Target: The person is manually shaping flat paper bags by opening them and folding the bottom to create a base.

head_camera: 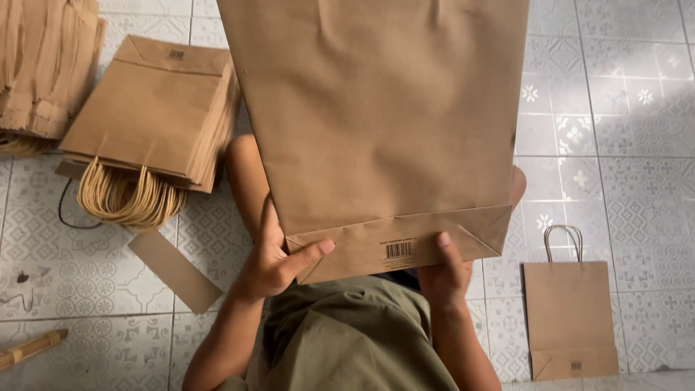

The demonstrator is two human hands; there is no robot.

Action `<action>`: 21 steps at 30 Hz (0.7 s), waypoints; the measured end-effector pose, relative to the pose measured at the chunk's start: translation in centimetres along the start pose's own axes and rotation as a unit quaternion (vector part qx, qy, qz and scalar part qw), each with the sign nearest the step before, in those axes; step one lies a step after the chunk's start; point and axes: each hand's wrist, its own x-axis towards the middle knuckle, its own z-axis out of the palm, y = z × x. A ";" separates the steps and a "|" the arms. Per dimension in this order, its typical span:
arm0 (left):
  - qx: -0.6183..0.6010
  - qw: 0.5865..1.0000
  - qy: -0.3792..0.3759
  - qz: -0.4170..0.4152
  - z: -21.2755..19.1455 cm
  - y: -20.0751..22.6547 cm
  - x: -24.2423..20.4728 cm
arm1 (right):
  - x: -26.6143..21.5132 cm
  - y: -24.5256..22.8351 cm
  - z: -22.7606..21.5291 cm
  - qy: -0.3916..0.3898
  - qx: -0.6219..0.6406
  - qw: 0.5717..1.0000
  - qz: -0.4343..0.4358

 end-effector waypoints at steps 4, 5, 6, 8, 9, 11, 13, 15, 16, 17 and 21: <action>-0.010 1.000 0.009 -0.011 0.6 1.3 -1.6 | -0.7 -3.4 -0.3 -0.014 -0.040 0.998 -0.046; -0.024 1.000 0.017 -0.009 0.7 1.5 -1.8 | -0.5 -3.1 -2.3 -0.025 -0.055 0.997 -0.053; -0.037 0.999 0.025 -0.007 0.9 1.7 -1.9 | -0.3 -2.9 -4.1 -0.037 -0.070 0.995 -0.060; -0.044 0.998 0.038 -0.005 0.7 2.5 -2.1 | -0.4 -3.1 -4.1 -0.066 -0.079 0.993 -0.056; -0.055 0.997 0.058 -0.009 0.9 2.9 -2.7 | -0.8 -3.4 -4.3 -0.095 -0.094 0.990 -0.045; -0.054 0.996 0.064 -0.013 0.8 3.4 -3.3 | -2.0 -3.2 -4.4 -0.100 -0.105 0.988 -0.046; -0.055 0.996 0.065 -0.021 0.7 4.0 -3.6 | -2.7 -3.2 -4.4 -0.100 -0.115 0.987 -0.050; -0.062 0.996 0.048 -0.031 0.9 4.6 -3.8 | -2.9 -3.5 -4.6 -0.111 -0.115 0.986 -0.051; -0.062 0.996 0.052 -0.036 1.4 5.3 -3.9 | -3.5 -3.6 -4.8 -0.110 -0.117 0.986 -0.046; -0.040 0.996 0.052 -0.057 1.8 6.0 -3.7 | -4.0 -3.6 -5.0 -0.079 -0.135 0.987 -0.028; -0.028 0.994 0.066 -0.086 2.6 6.8 -2.9 | -4.3 -4.4 -3.7 -0.147 -0.072 0.985 0.047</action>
